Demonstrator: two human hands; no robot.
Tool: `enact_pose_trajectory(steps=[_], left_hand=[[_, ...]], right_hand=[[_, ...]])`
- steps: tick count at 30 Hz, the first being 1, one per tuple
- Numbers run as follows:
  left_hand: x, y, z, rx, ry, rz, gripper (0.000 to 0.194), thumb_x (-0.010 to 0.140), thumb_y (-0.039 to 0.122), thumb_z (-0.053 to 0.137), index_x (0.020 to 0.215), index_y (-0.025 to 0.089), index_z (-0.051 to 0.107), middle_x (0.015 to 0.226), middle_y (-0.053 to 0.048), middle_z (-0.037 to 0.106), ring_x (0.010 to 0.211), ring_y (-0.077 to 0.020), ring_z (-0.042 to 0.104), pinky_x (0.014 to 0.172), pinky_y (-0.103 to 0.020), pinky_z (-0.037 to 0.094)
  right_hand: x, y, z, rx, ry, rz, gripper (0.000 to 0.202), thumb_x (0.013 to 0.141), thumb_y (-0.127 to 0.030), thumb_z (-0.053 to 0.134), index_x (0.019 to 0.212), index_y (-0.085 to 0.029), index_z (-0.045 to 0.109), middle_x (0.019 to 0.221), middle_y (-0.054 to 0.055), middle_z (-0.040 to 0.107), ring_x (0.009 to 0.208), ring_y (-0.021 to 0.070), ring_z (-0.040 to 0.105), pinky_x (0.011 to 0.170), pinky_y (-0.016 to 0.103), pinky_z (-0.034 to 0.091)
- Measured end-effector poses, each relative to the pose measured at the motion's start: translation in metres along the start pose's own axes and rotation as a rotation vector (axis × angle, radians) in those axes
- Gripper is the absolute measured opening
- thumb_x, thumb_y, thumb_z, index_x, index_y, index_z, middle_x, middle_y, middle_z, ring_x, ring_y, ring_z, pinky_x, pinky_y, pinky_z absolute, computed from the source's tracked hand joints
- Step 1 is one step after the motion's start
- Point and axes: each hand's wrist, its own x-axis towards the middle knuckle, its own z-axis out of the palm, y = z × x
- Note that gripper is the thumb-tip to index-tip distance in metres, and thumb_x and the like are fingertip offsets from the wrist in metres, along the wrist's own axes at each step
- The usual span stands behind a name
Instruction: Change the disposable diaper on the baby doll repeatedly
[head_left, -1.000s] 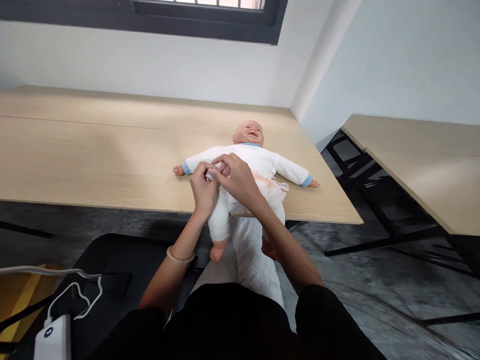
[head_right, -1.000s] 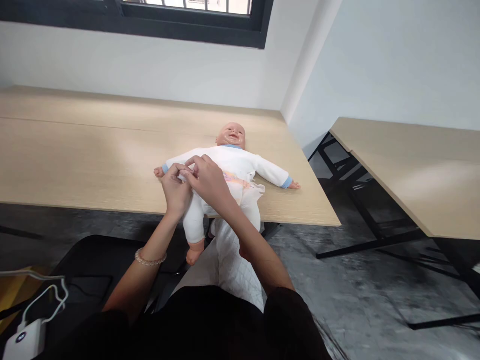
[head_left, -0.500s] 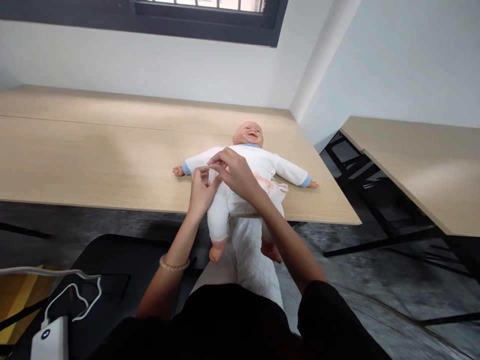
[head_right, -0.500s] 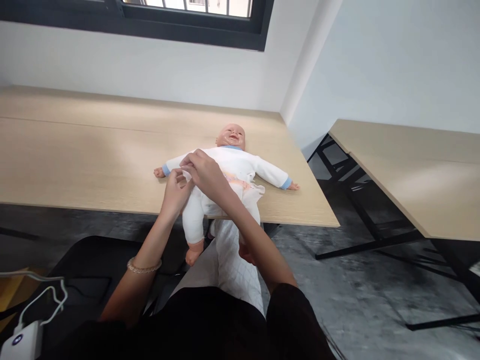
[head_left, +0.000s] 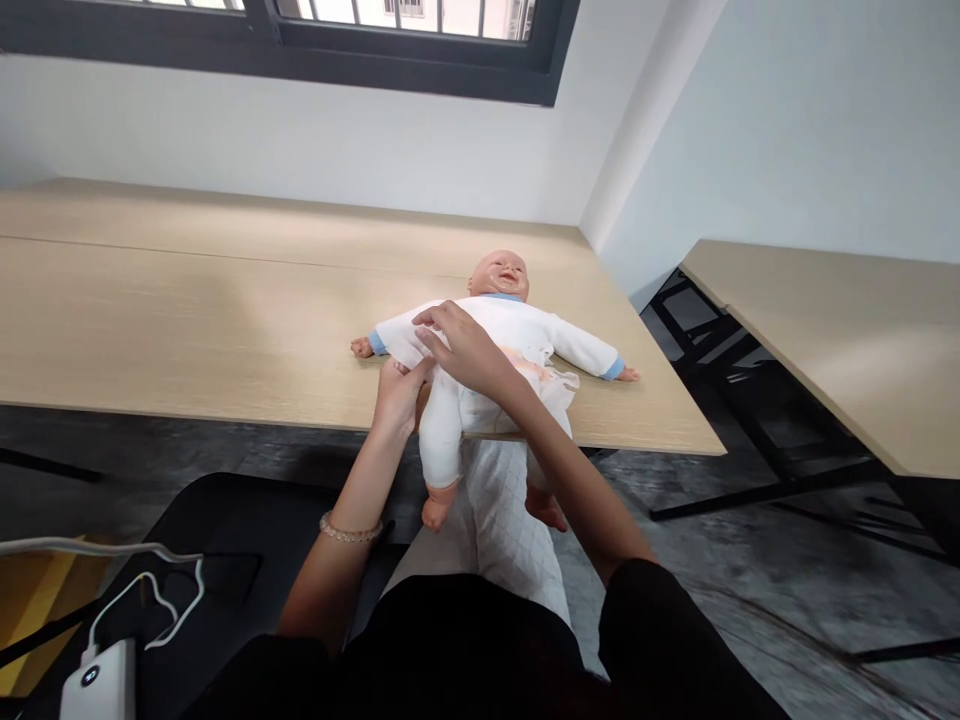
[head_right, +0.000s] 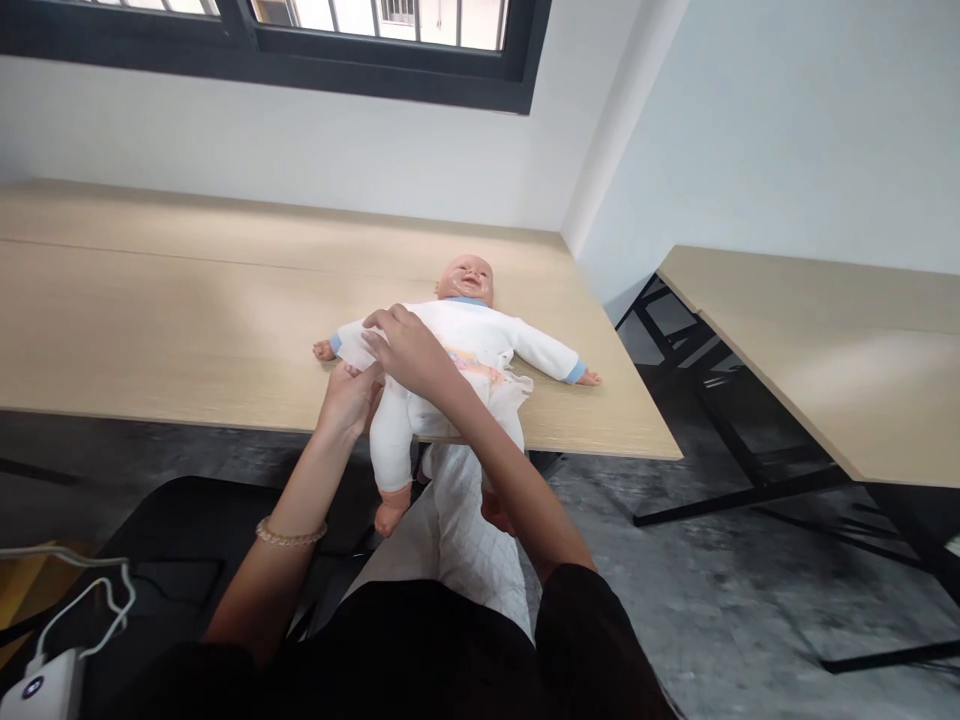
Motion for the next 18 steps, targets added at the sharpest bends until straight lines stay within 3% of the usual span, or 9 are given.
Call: enact_pose_trajectory(steps=[3,8,14,18], left_hand=[[0.001,-0.005,0.003,0.057,0.061,0.117,0.034,0.063,0.028,0.085,0.089,0.016,0.068,0.091,-0.006,0.075,0.085,-0.0189,0.07,0.073,-0.026,0.054],[-0.004,-0.002,0.012,0.052,0.053,0.147,0.027,0.072,0.035,0.082,0.086,0.014,0.071,0.085,-0.006,0.075,0.076,-0.0153,0.068,0.071,-0.025,0.053],[0.001,-0.003,0.014,0.022,0.034,0.158,0.024,0.07,0.03,0.083,0.085,0.014,0.072,0.079,-0.002,0.071,0.069,-0.0109,0.063,0.067,-0.021,0.049],[0.001,-0.005,0.014,0.01,0.056,0.16,0.024,0.068,0.026,0.081,0.086,0.014,0.07,0.084,-0.002,0.072,0.073,-0.0122,0.065,0.07,-0.022,0.05]], right_hand=[[0.003,0.009,-0.001,-0.08,-0.078,0.071,0.024,0.101,-0.016,0.049,0.12,-0.01,0.063,0.118,0.013,0.063,0.107,0.021,0.059,0.1,0.035,0.045],[0.007,0.015,-0.002,-0.089,-0.072,0.087,0.037,0.097,-0.014,0.057,0.133,-0.012,0.059,0.12,0.014,0.064,0.107,0.0215,0.061,0.101,0.036,0.045],[0.014,0.02,-0.019,-0.025,-0.142,0.062,0.028,0.088,-0.008,0.065,0.116,-0.01,0.069,0.107,0.009,0.07,0.088,0.0173,0.064,0.085,0.029,0.048],[0.021,0.016,-0.026,0.022,-0.205,0.131,0.039,0.088,-0.011,0.067,0.126,-0.008,0.063,0.114,0.011,0.069,0.092,0.0168,0.064,0.079,0.026,0.047]])
